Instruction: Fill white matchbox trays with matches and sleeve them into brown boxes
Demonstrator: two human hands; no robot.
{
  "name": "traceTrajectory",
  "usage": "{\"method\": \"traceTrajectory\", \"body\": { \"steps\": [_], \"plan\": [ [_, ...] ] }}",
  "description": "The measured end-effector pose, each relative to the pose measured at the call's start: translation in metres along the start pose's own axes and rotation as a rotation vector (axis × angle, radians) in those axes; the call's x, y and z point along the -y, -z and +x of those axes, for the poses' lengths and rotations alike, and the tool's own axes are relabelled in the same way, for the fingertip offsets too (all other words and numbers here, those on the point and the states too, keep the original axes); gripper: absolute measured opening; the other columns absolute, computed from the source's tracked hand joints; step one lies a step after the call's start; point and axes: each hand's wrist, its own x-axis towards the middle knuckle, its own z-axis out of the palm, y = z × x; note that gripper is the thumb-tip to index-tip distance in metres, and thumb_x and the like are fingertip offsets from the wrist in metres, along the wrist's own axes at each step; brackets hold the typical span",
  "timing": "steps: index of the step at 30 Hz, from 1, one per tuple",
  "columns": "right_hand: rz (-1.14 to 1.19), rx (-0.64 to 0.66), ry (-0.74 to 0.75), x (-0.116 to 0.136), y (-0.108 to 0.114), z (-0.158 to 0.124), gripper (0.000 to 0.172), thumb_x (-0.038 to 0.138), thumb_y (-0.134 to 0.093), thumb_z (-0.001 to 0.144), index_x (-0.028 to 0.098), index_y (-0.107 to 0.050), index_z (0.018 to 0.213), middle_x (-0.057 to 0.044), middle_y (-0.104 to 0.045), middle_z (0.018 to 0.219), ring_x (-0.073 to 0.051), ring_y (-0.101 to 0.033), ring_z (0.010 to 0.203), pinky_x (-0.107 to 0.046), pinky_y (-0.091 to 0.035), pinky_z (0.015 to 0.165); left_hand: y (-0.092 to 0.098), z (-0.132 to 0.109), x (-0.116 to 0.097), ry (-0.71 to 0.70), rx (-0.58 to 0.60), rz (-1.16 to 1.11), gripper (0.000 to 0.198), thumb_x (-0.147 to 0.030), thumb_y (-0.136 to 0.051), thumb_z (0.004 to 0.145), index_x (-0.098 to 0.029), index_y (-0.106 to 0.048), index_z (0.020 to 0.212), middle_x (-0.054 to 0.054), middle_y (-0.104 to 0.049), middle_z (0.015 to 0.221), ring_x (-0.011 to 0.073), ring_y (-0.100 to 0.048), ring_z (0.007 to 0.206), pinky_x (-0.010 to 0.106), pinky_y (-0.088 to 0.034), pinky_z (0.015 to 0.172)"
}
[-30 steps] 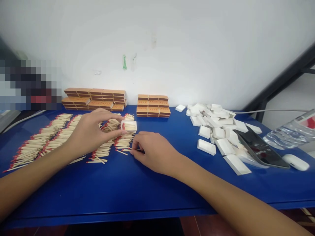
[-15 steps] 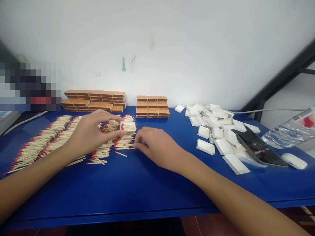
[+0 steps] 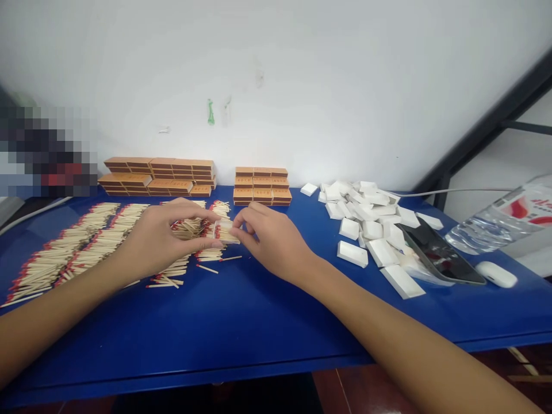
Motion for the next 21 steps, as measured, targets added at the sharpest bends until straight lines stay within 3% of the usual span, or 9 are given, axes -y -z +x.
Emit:
{"method": "traceTrajectory", "body": {
  "steps": [4, 10, 12, 19, 21],
  "plan": [
    [-0.002, 0.013, -0.023, 0.005, 0.007, 0.001, 0.015, 0.026, -0.062, 0.105, 0.018, -0.069, 0.094, -0.001, -0.058, 0.081, -0.015, -0.053, 0.074, -0.029, -0.039, 0.068, 0.002, 0.0, 0.002, 0.087, -0.026, 0.024, 0.042, -0.055, -0.092, 0.08, -0.027, -0.084, 0.11, 0.004, -0.083, 0.108, 0.0266, -0.074, 0.105, 0.037, -0.057, 0.092],
    [0.04, 0.435, -0.125, 0.007, 0.013, -0.001, 0.007, 0.026, -0.072, 0.099, 0.02, -0.071, 0.095, -0.004, -0.065, 0.098, -0.017, -0.058, 0.082, -0.031, -0.043, 0.072, 0.006, 0.001, 0.005, 0.129, -0.075, 0.08, 0.044, -0.062, -0.087, 0.083, -0.028, -0.084, 0.112, 0.005, -0.083, 0.115, 0.0273, -0.074, 0.105, 0.037, -0.056, 0.087],
    [0.062, 0.485, -0.134, 0.008, 0.012, -0.002, 0.01, 0.023, -0.067, 0.102, 0.019, -0.069, 0.093, -0.005, -0.065, 0.098, -0.016, -0.058, 0.081, -0.031, -0.044, 0.072, 0.006, 0.001, 0.004, 0.119, -0.076, 0.098, 0.043, -0.06, -0.087, 0.084, -0.027, -0.084, 0.111, 0.005, -0.083, 0.115, 0.0273, -0.074, 0.105, 0.037, -0.056, 0.087],
    [0.191, 0.27, -0.142, 0.029, -0.003, -0.005, 0.01, 0.023, -0.069, 0.1, 0.02, -0.071, 0.091, -0.001, -0.065, 0.088, -0.015, -0.059, 0.079, -0.028, -0.043, 0.073, 0.004, -0.001, 0.005, 0.095, -0.07, 0.09, 0.036, -0.048, -0.09, 0.084, -0.025, -0.083, 0.111, 0.005, -0.083, 0.111, 0.0268, -0.074, 0.105, 0.038, -0.057, 0.092],
    [0.204, 0.27, -0.128, 0.037, -0.012, -0.009, 0.008, 0.019, -0.069, 0.097, 0.02, -0.07, 0.09, 0.0, -0.066, 0.087, -0.014, -0.059, 0.078, -0.028, -0.043, 0.071, 0.004, -0.001, 0.006, 0.091, -0.071, 0.088, 0.034, -0.045, -0.091, 0.084, -0.025, -0.083, 0.111, 0.005, -0.083, 0.11, 0.0269, -0.074, 0.105, 0.038, -0.057, 0.092]
  ]
}}
